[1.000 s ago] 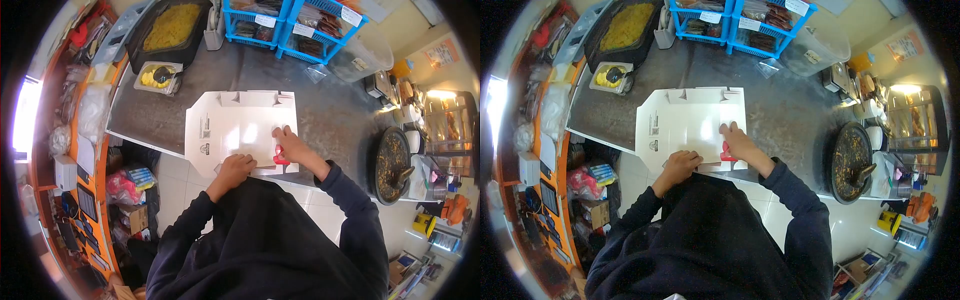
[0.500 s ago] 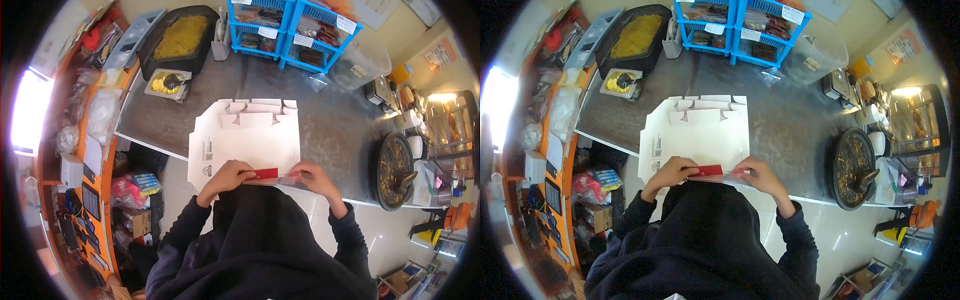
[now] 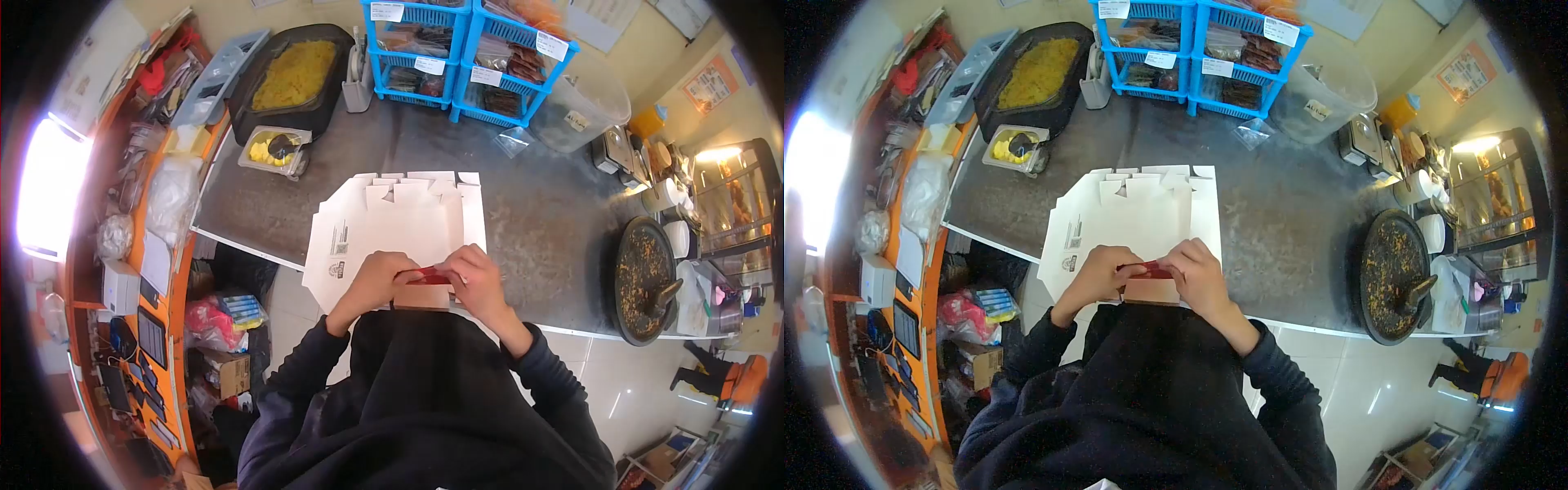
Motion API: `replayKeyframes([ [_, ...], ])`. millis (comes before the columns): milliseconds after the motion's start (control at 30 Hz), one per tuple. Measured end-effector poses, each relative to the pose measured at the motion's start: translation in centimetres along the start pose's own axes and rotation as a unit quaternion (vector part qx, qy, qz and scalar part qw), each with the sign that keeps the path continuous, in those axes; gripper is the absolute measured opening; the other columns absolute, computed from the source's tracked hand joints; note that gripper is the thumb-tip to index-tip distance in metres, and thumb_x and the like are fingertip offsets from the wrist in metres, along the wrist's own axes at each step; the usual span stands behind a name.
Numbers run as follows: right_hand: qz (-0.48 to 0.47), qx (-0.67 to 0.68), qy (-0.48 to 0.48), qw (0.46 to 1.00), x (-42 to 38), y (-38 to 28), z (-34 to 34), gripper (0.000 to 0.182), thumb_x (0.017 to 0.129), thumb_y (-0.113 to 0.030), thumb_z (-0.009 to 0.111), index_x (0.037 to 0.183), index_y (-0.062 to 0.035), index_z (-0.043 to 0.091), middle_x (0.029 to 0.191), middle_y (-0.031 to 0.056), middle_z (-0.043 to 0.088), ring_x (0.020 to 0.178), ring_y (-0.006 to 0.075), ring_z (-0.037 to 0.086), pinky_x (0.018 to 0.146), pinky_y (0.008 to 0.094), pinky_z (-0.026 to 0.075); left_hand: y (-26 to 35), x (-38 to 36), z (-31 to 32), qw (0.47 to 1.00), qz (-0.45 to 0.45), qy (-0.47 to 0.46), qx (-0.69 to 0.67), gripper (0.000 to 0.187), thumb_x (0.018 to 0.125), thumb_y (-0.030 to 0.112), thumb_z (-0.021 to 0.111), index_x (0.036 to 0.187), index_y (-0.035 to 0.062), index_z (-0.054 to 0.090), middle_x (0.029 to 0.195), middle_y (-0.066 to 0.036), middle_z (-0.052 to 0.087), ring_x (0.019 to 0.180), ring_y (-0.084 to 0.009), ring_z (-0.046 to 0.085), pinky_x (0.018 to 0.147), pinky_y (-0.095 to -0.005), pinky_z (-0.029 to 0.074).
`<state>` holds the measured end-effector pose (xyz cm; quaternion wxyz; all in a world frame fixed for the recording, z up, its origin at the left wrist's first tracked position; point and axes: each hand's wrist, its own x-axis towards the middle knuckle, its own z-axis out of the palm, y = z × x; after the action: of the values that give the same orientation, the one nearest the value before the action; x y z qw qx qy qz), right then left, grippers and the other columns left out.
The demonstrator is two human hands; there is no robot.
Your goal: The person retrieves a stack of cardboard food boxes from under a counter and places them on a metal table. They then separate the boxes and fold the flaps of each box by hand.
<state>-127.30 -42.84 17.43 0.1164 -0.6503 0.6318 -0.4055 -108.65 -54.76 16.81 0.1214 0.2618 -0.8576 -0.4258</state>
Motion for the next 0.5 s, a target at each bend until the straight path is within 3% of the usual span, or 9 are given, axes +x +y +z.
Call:
replayKeyframes([
  [67, 0.005, 0.036, 0.017, 0.999, 0.2, 0.6, 0.6, 0.012, 0.078, -0.004, 0.071, 0.088, -0.0100, 0.070, 0.078, 0.0061, 0.062, 0.080, 0.0259, 0.062, 0.064, 0.0361, 0.050, 0.3, 0.1, -0.2, 0.998, 0.044, 0.017, 0.050, 0.011, 0.083, 0.015, 0.070, 0.089, 0.0073, 0.075, 0.077, -0.011, 0.069, 0.068, -0.0265, 0.064, 0.065, -0.0335, 0.049],
  [167, -0.006, -0.010, -0.063, 0.998, 0.7, 0.8, 0.2, 0.010, 0.081, -0.009, 0.070, 0.090, -0.0109, 0.069, 0.077, 0.0073, 0.060, 0.079, 0.0263, 0.062, 0.063, 0.0375, 0.051, 0.8, -0.8, -1.2, 0.999, 0.011, 0.035, 0.031, 0.014, 0.081, 0.014, 0.071, 0.092, 0.0065, 0.074, 0.079, -0.012, 0.070, 0.074, -0.0260, 0.066, 0.066, -0.0346, 0.049],
  [233, 0.002, -0.037, -0.091, 0.995, 1.1, 0.8, -0.1, 0.010, 0.082, -0.010, 0.070, 0.092, -0.0111, 0.069, 0.077, 0.0081, 0.060, 0.076, 0.0262, 0.062, 0.063, 0.0380, 0.051, 0.0, -3.6, -1.5, 0.986, 0.005, 0.149, 0.076, 0.012, 0.081, 0.014, 0.071, 0.090, 0.0064, 0.072, 0.080, -0.012, 0.068, 0.075, -0.0293, 0.065, 0.069, -0.0381, 0.050],
  [300, 0.023, -0.022, -0.071, 0.997, 1.6, 0.8, 0.1, 0.011, 0.083, -0.012, 0.069, 0.094, -0.0114, 0.069, 0.078, 0.0087, 0.060, 0.074, 0.0264, 0.063, 0.064, 0.0386, 0.052, -1.8, -5.5, -2.1, 0.976, -0.042, 0.202, 0.070, 0.011, 0.080, 0.013, 0.071, 0.089, 0.0061, 0.071, 0.080, -0.013, 0.068, 0.074, -0.0313, 0.065, 0.069, -0.0394, 0.050],
  [367, 0.010, 0.005, -0.062, 0.998, 1.6, 0.3, 0.4, 0.011, 0.083, -0.010, 0.069, 0.095, -0.0102, 0.069, 0.078, 0.0086, 0.060, 0.075, 0.0265, 0.062, 0.066, 0.0375, 0.052, -2.3, -6.3, -3.0, 0.972, -0.134, 0.192, 0.018, 0.010, 0.080, 0.011, 0.071, 0.089, 0.0055, 0.070, 0.081, -0.013, 0.068, 0.071, -0.0322, 0.065, 0.067, -0.0385, 0.051],
  [400, 0.005, 0.019, -0.058, 0.998, 1.6, 0.0, 0.6, 0.011, 0.083, -0.009, 0.069, 0.095, -0.0096, 0.069, 0.078, 0.0086, 0.060, 0.076, 0.0266, 0.062, 0.067, 0.0370, 0.052, -2.2, -6.4, -2.9, 0.969, -0.137, 0.198, 0.062, 0.008, 0.080, 0.009, 0.071, 0.087, 0.0049, 0.070, 0.081, -0.013, 0.069, 0.067, -0.0330, 0.065, 0.064, -0.0369, 0.051],
  [500, -0.025, 0.039, -0.052, 0.998, 2.2, -0.5, 1.2, 0.013, 0.082, -0.005, 0.069, 0.096, -0.0072, 0.069, 0.081, 0.0090, 0.061, 0.080, 0.0263, 0.061, 0.070, 0.0358, 0.051, 0.4, -4.9, -2.5, 0.953, -0.161, 0.255, 0.034, 0.008, 0.079, 0.009, 0.071, 0.086, 0.0052, 0.070, 0.081, -0.012, 0.070, 0.072, -0.0313, 0.065, 0.066, -0.0365, 0.051],
])
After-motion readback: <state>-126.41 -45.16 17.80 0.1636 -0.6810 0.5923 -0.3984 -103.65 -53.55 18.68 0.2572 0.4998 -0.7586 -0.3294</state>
